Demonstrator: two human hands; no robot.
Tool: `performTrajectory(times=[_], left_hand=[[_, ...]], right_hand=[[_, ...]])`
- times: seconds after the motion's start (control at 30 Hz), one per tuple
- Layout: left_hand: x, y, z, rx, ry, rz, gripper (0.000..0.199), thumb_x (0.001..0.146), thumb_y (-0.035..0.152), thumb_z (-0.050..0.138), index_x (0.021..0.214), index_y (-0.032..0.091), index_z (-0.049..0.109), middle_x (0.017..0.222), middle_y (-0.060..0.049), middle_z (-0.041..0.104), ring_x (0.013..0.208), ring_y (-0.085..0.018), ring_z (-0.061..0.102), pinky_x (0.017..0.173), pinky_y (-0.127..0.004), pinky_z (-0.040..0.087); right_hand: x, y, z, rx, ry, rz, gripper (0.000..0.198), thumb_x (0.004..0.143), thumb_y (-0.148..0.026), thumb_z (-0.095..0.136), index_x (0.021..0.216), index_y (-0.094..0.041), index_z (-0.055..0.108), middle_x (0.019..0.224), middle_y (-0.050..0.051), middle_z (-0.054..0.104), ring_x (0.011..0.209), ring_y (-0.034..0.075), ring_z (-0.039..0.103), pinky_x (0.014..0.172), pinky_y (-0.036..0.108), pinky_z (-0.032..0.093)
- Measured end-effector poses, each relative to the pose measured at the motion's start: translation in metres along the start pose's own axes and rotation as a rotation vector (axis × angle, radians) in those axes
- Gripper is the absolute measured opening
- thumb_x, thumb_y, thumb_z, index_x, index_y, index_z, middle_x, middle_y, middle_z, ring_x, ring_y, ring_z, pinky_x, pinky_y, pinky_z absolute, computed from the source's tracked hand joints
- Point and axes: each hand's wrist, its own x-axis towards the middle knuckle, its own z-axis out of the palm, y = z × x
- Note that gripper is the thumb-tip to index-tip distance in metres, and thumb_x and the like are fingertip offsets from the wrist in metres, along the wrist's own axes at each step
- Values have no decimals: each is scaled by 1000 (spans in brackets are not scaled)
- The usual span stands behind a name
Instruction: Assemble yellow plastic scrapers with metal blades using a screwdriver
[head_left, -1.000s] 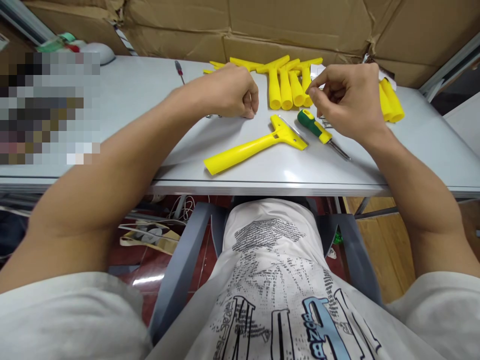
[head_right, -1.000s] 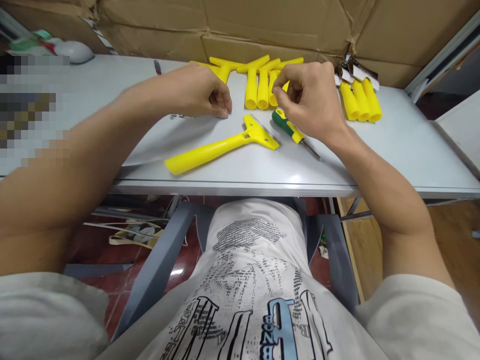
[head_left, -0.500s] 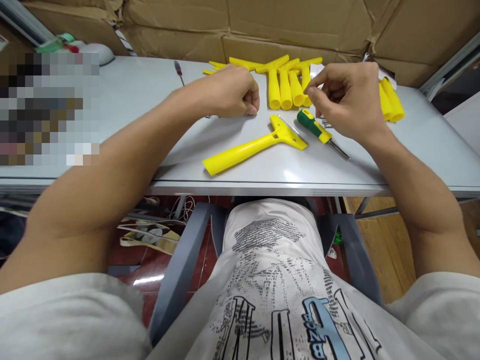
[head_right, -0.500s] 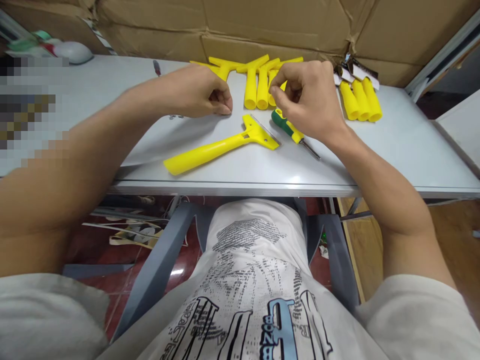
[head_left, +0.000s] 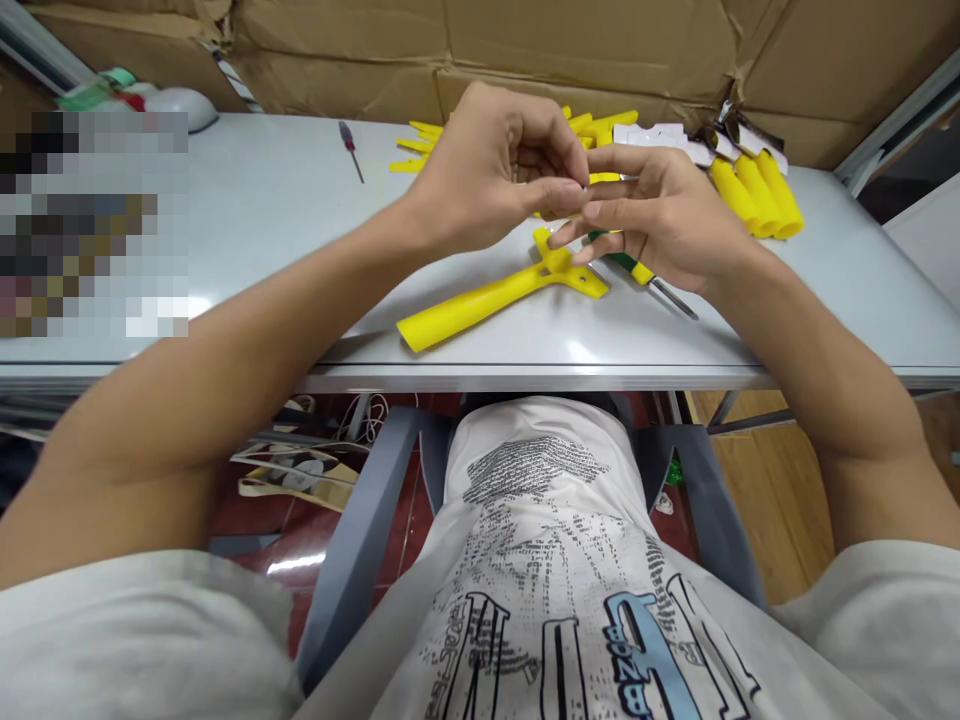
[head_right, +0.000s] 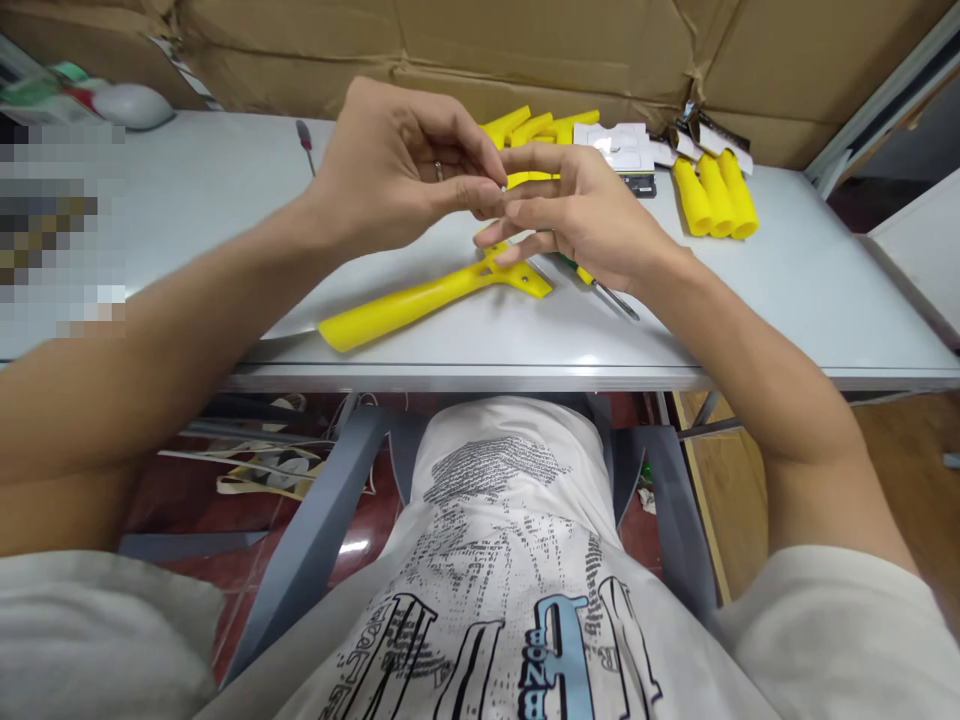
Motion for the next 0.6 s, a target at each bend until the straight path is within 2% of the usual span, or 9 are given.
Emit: performTrajectory(times=[0.1, 0.2, 0.23, 0.27, 0.33, 0.4, 0.5, 0.6], left_hand=[[-2, -2, 5, 155, -1, 63, 15, 111, 36, 81, 116, 24, 88, 137, -11, 94, 123, -27, 83, 121, -47, 66], [1, -16, 11, 241, 34, 113, 16, 116, 32, 78, 119, 25, 92, 136, -8, 94, 117, -24, 82, 116, -45, 65], [3, -22, 14, 221, 65, 152, 15, 114, 29, 78, 115, 25, 92, 129, -6, 94, 112, -23, 82, 111, -43, 66], [5, -29, 17, 165, 148, 209, 13, 107, 22, 79, 106, 24, 92, 117, -4, 93, 102, -21, 81, 103, -41, 65], [9, -40, 22, 51, 179, 296, 18, 102, 11, 81, 103, 23, 94, 107, -2, 90, 96, -17, 80, 97, -37, 63], [11, -45, 25, -23, 186, 309, 25, 100, 1, 83, 101, 23, 95, 103, 0, 89, 93, -15, 77, 95, -35, 61], [10, -43, 28, -90, 195, 248, 32, 100, -6, 85, 96, 25, 94, 101, 2, 90, 93, -14, 77, 97, -34, 61], [7, -34, 30, -202, 206, 200, 34, 99, -6, 86, 95, 27, 94, 100, 4, 91, 94, -14, 81, 101, -34, 64]], right_hand=[[5, 8, 3, 42, 16, -29, 65, 65, -64, 120, 118, -41, 89, 127, 3, 97, 139, 44, 92, 135, 71, 76], [10, 17, 5, 103, 51, -45, 59, 62, -55, 120, 111, -39, 91, 115, 3, 97, 136, 44, 93, 137, 68, 75], [10, 19, 5, 128, 58, -48, 52, 66, -52, 119, 108, -37, 91, 113, 3, 96, 135, 43, 94, 137, 65, 76], [9, 20, 5, 149, 61, -49, 44, 72, -49, 117, 105, -35, 92, 112, 4, 96, 134, 40, 94, 138, 61, 76], [7, 19, 3, 179, 66, -40, 27, 85, -40, 112, 102, -32, 93, 115, 3, 97, 130, 33, 95, 139, 52, 76], [5, 18, -1, 199, 50, -15, 16, 95, -31, 108, 102, -28, 94, 120, 3, 98, 126, 25, 95, 142, 42, 74], [5, 21, -3, 219, 62, -1, 23, 93, -33, 115, 104, -28, 95, 120, 2, 99, 118, 21, 94, 138, 38, 75], [10, 27, -1, 224, 154, -56, 37, 85, -50, 122, 99, -32, 94, 113, 2, 98, 115, 28, 95, 134, 51, 78]])
